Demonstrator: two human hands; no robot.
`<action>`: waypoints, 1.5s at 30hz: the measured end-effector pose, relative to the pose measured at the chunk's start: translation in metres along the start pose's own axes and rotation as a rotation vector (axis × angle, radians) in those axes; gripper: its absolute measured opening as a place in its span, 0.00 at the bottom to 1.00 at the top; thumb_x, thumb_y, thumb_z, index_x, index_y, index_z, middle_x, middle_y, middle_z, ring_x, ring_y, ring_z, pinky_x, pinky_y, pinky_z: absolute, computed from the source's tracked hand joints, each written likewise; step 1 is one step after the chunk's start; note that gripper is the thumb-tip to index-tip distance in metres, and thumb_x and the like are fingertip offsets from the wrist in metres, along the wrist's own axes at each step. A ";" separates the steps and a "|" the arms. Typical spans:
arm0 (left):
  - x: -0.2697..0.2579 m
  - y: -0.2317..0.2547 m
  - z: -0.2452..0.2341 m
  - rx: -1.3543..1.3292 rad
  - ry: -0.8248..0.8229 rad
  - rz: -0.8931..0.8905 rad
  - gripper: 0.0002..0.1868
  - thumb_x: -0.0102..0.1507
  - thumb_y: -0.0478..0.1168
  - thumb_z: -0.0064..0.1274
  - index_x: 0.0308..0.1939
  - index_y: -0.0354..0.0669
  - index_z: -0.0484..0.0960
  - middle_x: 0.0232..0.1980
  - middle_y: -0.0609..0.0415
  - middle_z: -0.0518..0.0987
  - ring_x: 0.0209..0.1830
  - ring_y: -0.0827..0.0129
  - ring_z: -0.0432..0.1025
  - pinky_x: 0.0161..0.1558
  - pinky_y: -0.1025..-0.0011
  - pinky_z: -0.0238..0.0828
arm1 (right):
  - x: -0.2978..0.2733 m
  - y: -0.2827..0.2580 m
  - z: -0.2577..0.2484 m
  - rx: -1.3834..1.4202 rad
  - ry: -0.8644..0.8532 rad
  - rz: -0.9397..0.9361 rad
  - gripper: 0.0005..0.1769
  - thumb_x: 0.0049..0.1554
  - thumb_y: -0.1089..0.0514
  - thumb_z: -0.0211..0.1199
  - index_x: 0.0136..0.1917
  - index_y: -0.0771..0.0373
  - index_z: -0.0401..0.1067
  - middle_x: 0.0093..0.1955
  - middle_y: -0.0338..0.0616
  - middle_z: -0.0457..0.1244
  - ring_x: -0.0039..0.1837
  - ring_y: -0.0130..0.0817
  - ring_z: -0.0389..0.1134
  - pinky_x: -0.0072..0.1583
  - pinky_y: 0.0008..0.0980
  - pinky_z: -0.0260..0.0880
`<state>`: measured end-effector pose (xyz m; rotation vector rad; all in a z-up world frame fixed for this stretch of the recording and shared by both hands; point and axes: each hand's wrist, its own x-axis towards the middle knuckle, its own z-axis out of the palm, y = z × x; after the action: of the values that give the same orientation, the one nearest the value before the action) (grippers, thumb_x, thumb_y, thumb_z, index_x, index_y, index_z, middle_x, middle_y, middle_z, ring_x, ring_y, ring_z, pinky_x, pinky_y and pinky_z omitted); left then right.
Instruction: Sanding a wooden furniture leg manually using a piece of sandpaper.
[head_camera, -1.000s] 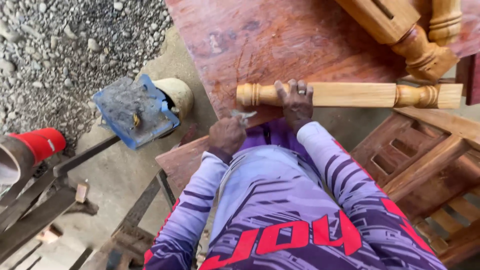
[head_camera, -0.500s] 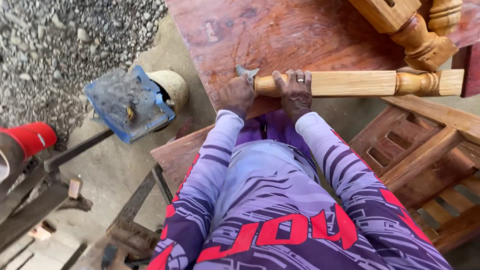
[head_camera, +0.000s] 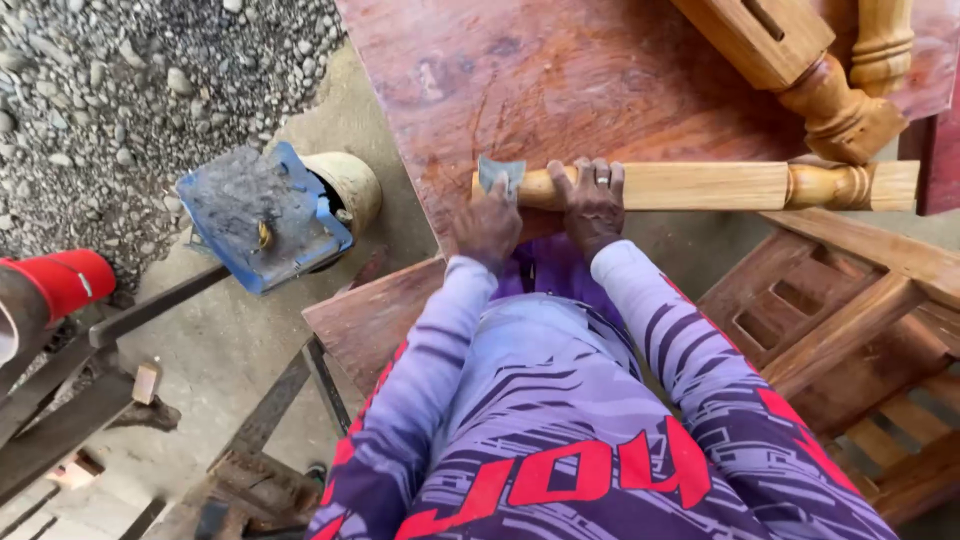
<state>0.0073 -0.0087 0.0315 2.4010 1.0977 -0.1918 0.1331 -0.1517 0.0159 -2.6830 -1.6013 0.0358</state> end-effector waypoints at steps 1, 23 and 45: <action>0.001 -0.002 0.006 0.000 -0.011 -0.007 0.21 0.64 0.47 0.46 0.59 0.54 0.81 0.34 0.36 0.80 0.25 0.43 0.78 0.27 0.46 0.73 | 0.000 0.000 -0.003 0.004 -0.012 -0.001 0.23 0.63 0.57 0.54 0.71 0.46 0.69 0.62 0.48 0.63 0.65 0.48 0.61 0.73 0.53 0.52; 0.000 -0.039 -0.072 -0.112 0.118 0.063 0.14 0.69 0.46 0.47 0.44 0.44 0.85 0.39 0.42 0.81 0.39 0.47 0.78 0.42 0.50 0.75 | 0.012 0.000 -0.003 0.047 -0.027 0.084 0.34 0.52 0.63 0.62 0.72 0.48 0.68 0.63 0.47 0.62 0.67 0.50 0.60 0.73 0.56 0.50; -0.003 -0.010 -0.087 -0.160 -0.083 0.008 0.14 0.67 0.46 0.49 0.37 0.42 0.85 0.33 0.40 0.80 0.32 0.46 0.77 0.36 0.48 0.73 | 0.008 0.002 -0.010 0.056 0.006 -0.011 0.28 0.57 0.62 0.59 0.71 0.48 0.68 0.59 0.48 0.62 0.65 0.49 0.61 0.72 0.54 0.52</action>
<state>-0.0085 0.0369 0.1048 2.2354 1.0261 -0.1916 0.1390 -0.1457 0.0254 -2.6302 -1.5887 0.0712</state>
